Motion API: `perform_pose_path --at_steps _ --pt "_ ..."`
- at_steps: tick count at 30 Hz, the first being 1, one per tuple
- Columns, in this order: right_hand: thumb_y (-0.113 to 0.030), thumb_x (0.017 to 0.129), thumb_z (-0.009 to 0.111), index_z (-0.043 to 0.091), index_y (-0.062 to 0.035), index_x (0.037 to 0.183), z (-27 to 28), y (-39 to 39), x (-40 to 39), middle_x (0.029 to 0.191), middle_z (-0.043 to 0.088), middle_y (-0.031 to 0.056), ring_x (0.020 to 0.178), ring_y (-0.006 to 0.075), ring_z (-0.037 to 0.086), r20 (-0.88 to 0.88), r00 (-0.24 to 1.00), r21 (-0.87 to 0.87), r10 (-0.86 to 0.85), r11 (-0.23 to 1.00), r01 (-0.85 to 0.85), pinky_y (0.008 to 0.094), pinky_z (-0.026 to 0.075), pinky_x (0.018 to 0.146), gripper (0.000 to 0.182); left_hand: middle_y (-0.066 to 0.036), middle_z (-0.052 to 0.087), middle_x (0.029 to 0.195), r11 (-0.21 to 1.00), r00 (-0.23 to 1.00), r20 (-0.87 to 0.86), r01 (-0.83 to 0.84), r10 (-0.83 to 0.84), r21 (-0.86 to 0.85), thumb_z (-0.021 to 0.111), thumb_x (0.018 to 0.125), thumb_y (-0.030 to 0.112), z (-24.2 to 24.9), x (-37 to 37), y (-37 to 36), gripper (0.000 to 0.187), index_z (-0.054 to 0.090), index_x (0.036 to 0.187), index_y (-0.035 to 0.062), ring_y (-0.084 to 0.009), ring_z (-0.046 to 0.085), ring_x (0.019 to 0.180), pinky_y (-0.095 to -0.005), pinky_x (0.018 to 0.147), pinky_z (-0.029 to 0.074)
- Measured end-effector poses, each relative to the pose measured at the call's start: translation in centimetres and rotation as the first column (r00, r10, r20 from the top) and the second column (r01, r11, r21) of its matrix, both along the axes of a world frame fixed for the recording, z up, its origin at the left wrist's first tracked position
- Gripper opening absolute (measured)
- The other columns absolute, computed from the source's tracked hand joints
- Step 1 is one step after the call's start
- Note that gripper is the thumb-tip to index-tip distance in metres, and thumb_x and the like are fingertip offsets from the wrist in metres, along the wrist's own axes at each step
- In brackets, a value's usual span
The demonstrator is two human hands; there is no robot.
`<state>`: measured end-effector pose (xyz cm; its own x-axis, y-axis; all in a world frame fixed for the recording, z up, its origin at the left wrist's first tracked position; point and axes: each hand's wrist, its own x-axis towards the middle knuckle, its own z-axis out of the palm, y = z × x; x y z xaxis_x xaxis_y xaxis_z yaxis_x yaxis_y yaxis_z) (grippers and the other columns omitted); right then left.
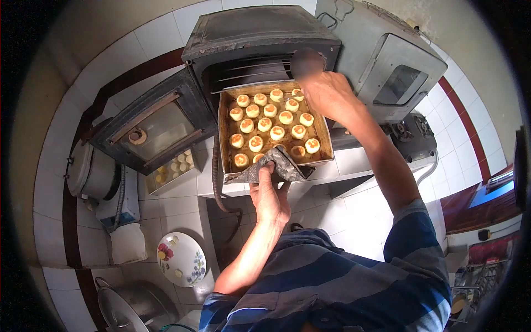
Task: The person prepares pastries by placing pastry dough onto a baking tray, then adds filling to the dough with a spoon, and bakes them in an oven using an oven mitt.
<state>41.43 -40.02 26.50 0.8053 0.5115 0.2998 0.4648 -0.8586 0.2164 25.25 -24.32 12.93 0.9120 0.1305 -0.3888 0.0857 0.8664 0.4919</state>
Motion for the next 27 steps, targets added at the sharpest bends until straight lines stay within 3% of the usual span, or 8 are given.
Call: perform_pose_path --at_steps 2,4,11,13,19,27 --pt "-0.012 0.089 0.060 0.072 -0.0038 0.088 -0.2 0.1 0.3 0.082 0.072 0.0184 0.080 0.0386 0.072 -0.004 1.000 -0.009 0.006 1.000 -0.006 0.0493 0.057 0.069 0.016 0.000 0.063 0.121 1.000 1.000 0.008 -0.002 0.003 -0.006 0.069 0.093 0.017 0.3 -0.1 -0.1 0.038 0.054 0.128 0.0173 -0.0180 0.061 0.113 -0.0531 0.102 0.047" --pt "-0.012 0.089 0.060 0.073 -0.0028 0.086 -0.7 0.3 0.8 0.084 0.073 0.0192 0.081 0.0384 0.072 -0.009 1.000 -0.036 0.014 0.999 -0.014 0.0490 0.057 0.070 0.016 -0.001 0.056 0.110 0.999 1.000 -0.006 -0.009 0.009 0.038 0.069 0.091 0.024 1.4 -0.3 -0.3 0.026 0.060 0.112 0.0111 -0.0188 0.055 0.108 -0.0444 0.103 0.047" --pt "-0.006 0.083 0.062 0.077 -0.0010 0.085 -1.1 0.9 1.0 0.085 0.073 0.0228 0.081 0.0378 0.074 -0.041 0.999 -0.035 -0.011 0.999 0.010 0.0463 0.059 0.070 0.016 -0.002 0.057 0.113 0.999 1.000 0.001 -0.018 0.018 0.031 0.069 0.092 0.024 1.3 -0.2 -0.4 0.028 0.059 0.115 0.0105 -0.0199 0.056 0.110 -0.0451 0.104 0.047" --pt "-0.013 0.091 0.060 0.073 -0.0011 0.086 -1.6 0.4 1.4 0.086 0.073 0.0204 0.084 0.0391 0.072 -0.040 0.999 -0.023 -0.013 1.000 0.012 0.0493 0.057 0.073 0.018 -0.002 0.057 0.114 0.999 1.000 -0.007 -0.010 0.010 0.032 0.068 0.092 0.024 1.3 -0.2 -0.4 0.029 0.059 0.115 0.0101 -0.0198 0.056 0.110 -0.0456 0.105 0.046" --pt "-0.013 0.093 0.059 0.071 -0.0028 0.093 -1.2 -0.2 1.1 0.088 0.072 0.0190 0.085 0.0397 0.071 -0.030 0.999 0.030 0.017 0.999 -0.016 0.0507 0.056 0.074 0.016 -0.003 0.058 0.116 0.999 1.000 -0.002 -0.006 0.006 0.037 0.067 0.093 0.022 1.2 -0.2 -0.3 0.029 0.059 0.118 0.0094 -0.0201 0.056 0.112 -0.0467 0.106 0.045" --pt "-0.014 0.094 0.056 0.068 -0.0020 0.090 -0.1 -0.9 1.1 0.088 0.071 0.0193 0.086 0.0409 0.069 0.031 0.999 0.106 0.037 0.994 -0.040 0.0523 0.055 0.073 0.018 -0.003 0.058 0.121 0.999 1.000 0.015 0.004 -0.005 0.040 0.065 0.095 0.025 0.9 -0.3 -0.3 0.032 0.058 0.122 0.0095 -0.0205 0.055 0.117 -0.0504 0.110 0.042"
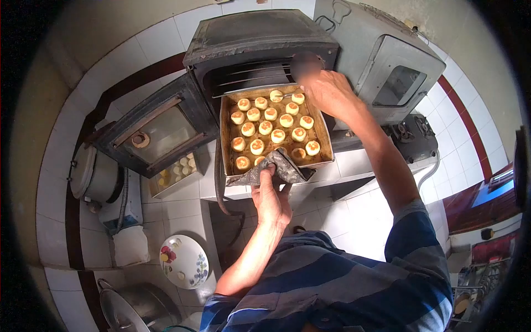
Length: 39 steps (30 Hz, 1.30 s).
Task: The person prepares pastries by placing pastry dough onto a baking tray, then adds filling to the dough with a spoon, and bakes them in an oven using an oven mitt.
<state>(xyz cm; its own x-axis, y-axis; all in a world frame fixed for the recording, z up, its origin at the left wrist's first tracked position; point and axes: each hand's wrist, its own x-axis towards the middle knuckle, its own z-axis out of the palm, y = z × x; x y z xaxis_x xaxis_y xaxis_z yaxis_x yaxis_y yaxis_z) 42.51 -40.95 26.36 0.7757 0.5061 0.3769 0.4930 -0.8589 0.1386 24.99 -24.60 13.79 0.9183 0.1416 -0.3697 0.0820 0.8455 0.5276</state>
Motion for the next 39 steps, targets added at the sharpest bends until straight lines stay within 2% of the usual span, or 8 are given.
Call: perform_pose_path --at_steps 5,7,13,20,22,26,28,39 --pt "-0.014 0.094 0.058 0.066 -0.0019 0.092 0.4 -0.4 -1.2 0.088 0.069 0.0184 0.086 0.0410 0.068 -0.008 1.000 0.036 0.011 0.999 -0.011 0.0519 0.055 0.075 0.015 -0.002 0.058 0.121 1.000 1.000 -0.001 0.006 -0.006 0.002 0.065 0.095 0.025 0.4 0.0 0.0 0.032 0.058 0.123 0.0103 -0.0207 0.056 0.118 -0.0509 0.111 0.041" --pt "-0.010 0.091 0.062 0.067 -0.0036 0.096 0.7 -0.5 -2.4 0.092 0.065 0.0154 0.089 0.0386 0.067 0.057 0.998 0.120 0.039 0.992 -0.046 0.0493 0.055 0.076 0.010 -0.002 0.059 0.120 1.000 1.000 0.000 -0.001 0.001 0.001 0.066 0.095 0.025 0.2 0.0 0.0 0.032 0.059 0.122 0.0107 -0.0206 0.056 0.117 -0.0508 0.110 0.041" --pt "-0.002 0.081 0.062 0.068 -0.0040 0.097 -1.9 -0.4 -2.3 0.100 0.057 0.0124 0.098 0.0318 0.064 0.197 0.976 0.072 0.096 0.991 -0.112 0.0443 0.056 0.081 0.018 -0.002 0.059 0.119 1.000 1.000 0.000 0.014 -0.014 0.011 0.066 0.094 0.027 0.4 0.1 0.0 0.032 0.060 0.120 0.0103 -0.0204 0.056 0.115 -0.0496 0.111 0.041" --pt "-0.004 0.080 0.064 0.070 -0.0058 0.106 -2.9 -1.1 -2.9 0.101 0.057 0.0109 0.099 0.0300 0.062 0.206 0.972 0.064 0.118 0.989 -0.133 0.0434 0.055 0.083 0.026 -0.003 0.060 0.120 1.000 1.000 -0.027 0.015 -0.015 -0.003 0.066 0.093 0.030 -0.2 0.1 0.1 0.034 0.060 0.120 0.0113 -0.0206 0.056 0.115 -0.0453 0.110 0.040" --pt "-0.004 0.080 0.065 0.071 -0.0075 0.111 -2.8 -1.3 -3.6 0.102 0.058 0.0106 0.099 0.0296 0.062 0.164 0.982 0.054 0.090 0.994 -0.100 0.0430 0.055 0.084 0.031 -0.003 0.061 0.121 0.999 0.999 0.026 0.028 -0.027 -0.039 0.066 0.090 0.031 -0.7 0.1 0.2 0.037 0.059 0.121 0.0113 -0.0213 0.055 0.116 -0.0444 0.109 0.041" --pt "-0.004 0.081 0.064 0.071 -0.0084 0.112 -3.1 -1.7 -4.2 0.105 0.059 0.0102 0.100 0.0295 0.062 0.141 0.985 0.083 0.100 0.990 -0.112 0.0428 0.055 0.086 0.032 -0.004 0.061 0.124 0.998 0.999 0.043 0.014 -0.011 -0.064 0.065 0.088 0.032 -0.9 0.0 0.1 0.043 0.058 0.124 0.0108 -0.0221 0.055 0.118 -0.0452 0.109 0.042" --pt "-0.003 0.080 0.065 0.071 -0.0086 0.112 -3.4 -1.8 -4.1 0.106 0.059 0.0098 0.101 0.0290 0.062 0.106 0.991 0.074 0.082 0.993 -0.090 0.0427 0.055 0.087 0.033 -0.002 0.061 0.120 0.990 0.997 0.080 0.034 -0.023 -0.139 0.069 0.087 0.024 -0.7 -0.1 0.3 0.040 0.057 0.123 0.0114 -0.0183 0.056 0.115 -0.0456 0.105 0.046" --pt "-0.001 0.080 0.064 0.070 -0.0093 0.111 -3.3 -1.5 -3.9 0.104 0.060 0.0102 0.100 0.0299 0.063 0.165 0.981 0.097 0.103 0.988 -0.120 0.0442 0.054 0.087 0.032 -0.004 0.062 0.122 0.978 0.992 0.124 0.052 -0.027 -0.201 0.067 0.080 0.021 -0.7 -0.5 0.5 0.046 0.057 0.124 0.0102 -0.0203 0.057 0.116 -0.0451 0.106 0.043"
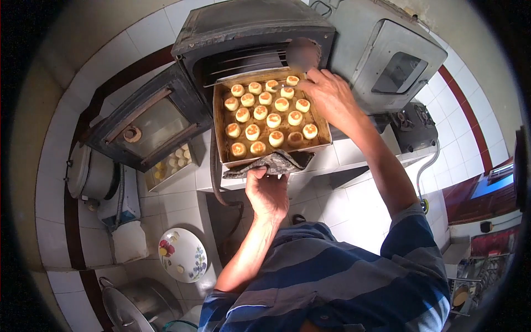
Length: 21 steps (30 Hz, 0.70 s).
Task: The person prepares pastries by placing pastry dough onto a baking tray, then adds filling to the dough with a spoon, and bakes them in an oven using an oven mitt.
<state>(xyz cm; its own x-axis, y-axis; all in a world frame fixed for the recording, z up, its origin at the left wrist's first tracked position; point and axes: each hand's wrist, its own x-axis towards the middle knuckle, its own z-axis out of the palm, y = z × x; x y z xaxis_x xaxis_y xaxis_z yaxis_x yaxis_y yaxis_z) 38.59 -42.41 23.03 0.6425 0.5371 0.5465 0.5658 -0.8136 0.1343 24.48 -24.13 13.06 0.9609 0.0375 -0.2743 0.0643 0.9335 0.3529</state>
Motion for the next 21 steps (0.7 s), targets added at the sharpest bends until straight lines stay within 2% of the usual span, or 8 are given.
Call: perform_pose_path --at_steps 2,4,10,12,13,16,20,21 --pt "-0.002 0.081 0.064 0.070 -0.0095 0.110 0.6 0.0 -0.7 0.102 0.060 0.0100 0.098 0.0302 0.063 0.025 0.999 0.015 0.031 0.999 -0.031 0.0445 0.053 0.087 0.031 -0.004 0.063 0.121 1.000 0.999 0.036 0.001 0.000 -0.031 0.066 0.080 0.020 -0.7 0.2 0.2 0.046 0.058 0.124 0.0099 -0.0204 0.058 0.114 -0.0438 0.104 0.045" --pt "-0.004 0.083 0.065 0.070 -0.0094 0.109 2.2 -0.3 -2.9 0.099 0.060 0.0100 0.094 0.0311 0.064 -0.040 0.998 0.056 -0.053 0.997 0.055 0.0448 0.053 0.086 0.027 -0.005 0.065 0.120 0.997 0.995 0.090 0.040 -0.034 -0.073 0.064 0.079 0.019 -1.5 0.6 0.4 0.046 0.059 0.124 0.0093 -0.0208 0.062 0.111 -0.0412 0.099 0.049" --pt "-0.004 0.089 0.063 0.070 -0.0021 0.106 4.1 -2.1 -7.8 0.093 0.062 0.0107 0.088 0.0304 0.062 -0.177 0.976 0.205 0.130 0.974 -0.093 0.0424 0.049 0.077 0.019 -0.007 0.065 0.123 0.992 0.992 0.117 0.059 -0.045 -0.116 0.059 0.080 0.015 -2.0 1.5 0.7 0.049 0.056 0.129 0.0064 -0.0237 0.064 0.112 -0.0418 0.090 0.059" --pt "-0.004 0.088 0.063 0.070 -0.0018 0.106 3.8 -2.1 -8.8 0.092 0.061 0.0096 0.085 0.0293 0.061 -0.198 0.962 0.177 0.188 0.972 -0.154 0.0420 0.049 0.076 0.019 -0.008 0.064 0.124 0.991 0.990 0.135 0.048 -0.030 -0.128 0.059 0.080 0.014 -2.1 1.6 0.6 0.051 0.055 0.130 0.0059 -0.0243 0.064 0.112 -0.0425 0.091 0.059" --pt "0.005 0.081 0.064 0.073 0.0004 0.103 3.6 -1.8 -9.2 0.095 0.063 0.0110 0.087 0.0299 0.062 -0.205 0.961 0.190 0.186 0.971 -0.147 0.0400 0.050 0.077 0.024 -0.008 0.064 0.124 0.991 0.991 0.130 0.049 -0.032 -0.128 0.059 0.080 0.014 -2.3 1.7 0.6 0.051 0.055 0.130 0.0059 -0.0243 0.064 0.112 -0.0425 0.091 0.059" --pt "-0.004 0.085 0.062 0.070 -0.0052 0.099 3.0 -0.9 -9.7 0.096 0.059 0.0065 0.093 0.0262 0.059 -0.180 0.975 0.052 0.129 0.991 -0.121 0.0394 0.046 0.081 0.016 -0.008 0.063 0.126 0.990 0.993 0.111 0.052 -0.037 -0.133 0.058 0.080 0.014 -2.6 1.8 0.7 0.053 0.054 0.132 0.0056 -0.0249 0.063 0.113 -0.0435 0.093 0.059" --pt "-0.005 0.083 0.061 0.069 -0.0075 0.098 2.1 0.0 -9.5 0.098 0.057 0.0055 0.098 0.0246 0.058 -0.224 0.971 -0.037 0.080 0.995 -0.090 0.0372 0.045 0.083 0.016 -0.008 0.063 0.126 0.991 0.994 0.107 0.047 -0.034 -0.124 0.059 0.080 0.014 -2.0 1.7 0.5 0.054 0.053 0.133 0.0059 -0.0245 0.063 0.114 -0.0433 0.093 0.059" --pt "-0.001 0.080 0.063 0.070 -0.0066 0.102 1.8 0.1 -9.3 0.099 0.058 0.0058 0.099 0.0248 0.058 -0.218 0.972 -0.028 0.082 0.995 -0.091 0.0382 0.046 0.084 0.024 -0.008 0.063 0.127 0.991 0.995 0.098 0.039 -0.027 -0.126 0.059 0.080 0.014 -1.8 1.7 0.5 0.054 0.053 0.133 0.0061 -0.0242 0.063 0.114 -0.0430 0.093 0.058"
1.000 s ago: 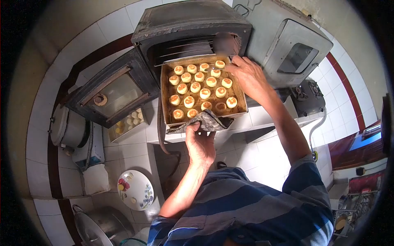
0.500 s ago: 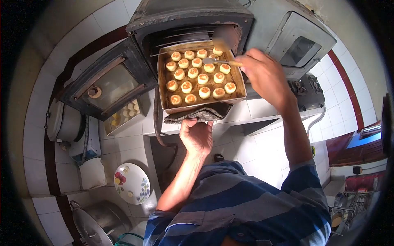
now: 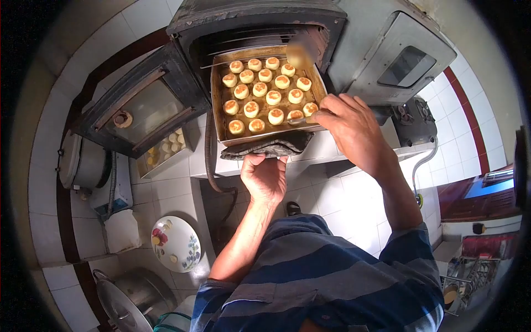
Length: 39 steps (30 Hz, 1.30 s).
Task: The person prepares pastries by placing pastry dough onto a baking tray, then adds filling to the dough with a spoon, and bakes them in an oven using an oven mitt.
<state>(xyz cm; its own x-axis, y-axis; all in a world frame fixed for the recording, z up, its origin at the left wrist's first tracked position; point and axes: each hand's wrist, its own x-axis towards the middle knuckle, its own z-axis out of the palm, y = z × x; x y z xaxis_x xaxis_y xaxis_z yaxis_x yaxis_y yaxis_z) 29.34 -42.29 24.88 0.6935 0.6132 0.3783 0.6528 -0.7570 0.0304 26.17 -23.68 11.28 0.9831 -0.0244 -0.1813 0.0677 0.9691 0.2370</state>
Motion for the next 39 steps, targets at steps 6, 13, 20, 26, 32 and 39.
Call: perform_pose_path --at_steps 6,13,20,26,32,39 --pt "-0.001 0.084 0.065 0.070 -0.0045 0.107 -0.8 0.1 0.0 0.096 0.059 0.0094 0.091 0.0296 0.061 -0.010 1.000 0.081 -0.009 0.997 0.010 0.0432 0.048 0.078 0.024 -0.007 0.062 0.127 1.000 1.000 0.022 0.022 -0.022 0.009 0.059 0.080 0.015 -0.4 0.1 0.1 0.054 0.054 0.132 0.0074 -0.0230 0.062 0.114 -0.0420 0.093 0.058" --pt "-0.010 0.093 0.060 0.064 -0.0032 0.089 -0.4 0.2 -0.2 0.085 0.063 0.0128 0.079 0.0332 0.069 -0.112 0.991 0.025 -0.070 0.997 0.073 0.0453 0.056 0.069 0.009 -0.005 0.063 0.125 0.999 1.000 0.015 0.027 -0.028 0.031 0.060 0.079 0.016 -0.3 0.1 0.0 0.052 0.055 0.131 0.0086 -0.0211 0.062 0.113 -0.0397 0.094 0.056" --pt "-0.009 0.093 0.060 0.063 -0.0017 0.091 -1.6 1.3 0.2 0.084 0.060 0.0144 0.081 0.0365 0.065 -0.158 0.980 0.028 -0.125 0.991 0.131 0.0489 0.052 0.069 0.008 -0.004 0.063 0.124 0.999 1.000 0.006 0.025 -0.026 0.044 0.060 0.079 0.017 0.0 0.0 0.0 0.052 0.055 0.130 0.0093 -0.0201 0.062 0.112 -0.0384 0.093 0.055" --pt "-0.010 0.094 0.059 0.064 -0.0011 0.094 -2.5 1.7 0.7 0.086 0.060 0.0144 0.081 0.0368 0.066 -0.135 0.981 0.053 -0.136 0.988 0.144 0.0487 0.053 0.070 0.010 -0.004 0.063 0.124 0.998 1.000 0.006 0.014 -0.014 0.067 0.060 0.079 0.017 0.2 0.0 -0.2 0.052 0.055 0.130 0.0099 -0.0197 0.062 0.110 -0.0378 0.092 0.054" --pt "-0.012 0.096 0.057 0.068 -0.0019 0.106 -2.6 0.9 0.8 0.092 0.063 0.0158 0.086 0.0375 0.065 -0.187 0.977 0.146 -0.100 0.981 0.128 0.0485 0.052 0.075 0.017 -0.004 0.063 0.124 0.997 1.000 -0.010 0.021 -0.020 0.078 0.061 0.079 0.019 0.0 0.0 -0.1 0.053 0.055 0.130 0.0101 -0.0193 0.061 0.112 -0.0379 0.094 0.052" --pt "-0.013 0.098 0.056 0.068 -0.0016 0.110 -1.9 0.2 1.0 0.094 0.064 0.0165 0.087 0.0381 0.066 -0.207 0.974 0.233 -0.089 0.963 0.137 0.0483 0.053 0.077 0.020 -0.004 0.063 0.124 0.998 1.000 0.000 0.019 -0.019 0.063 0.060 0.079 0.018 -0.2 0.1 -0.2 0.050 0.056 0.129 0.0095 -0.0195 0.061 0.112 -0.0387 0.095 0.052"
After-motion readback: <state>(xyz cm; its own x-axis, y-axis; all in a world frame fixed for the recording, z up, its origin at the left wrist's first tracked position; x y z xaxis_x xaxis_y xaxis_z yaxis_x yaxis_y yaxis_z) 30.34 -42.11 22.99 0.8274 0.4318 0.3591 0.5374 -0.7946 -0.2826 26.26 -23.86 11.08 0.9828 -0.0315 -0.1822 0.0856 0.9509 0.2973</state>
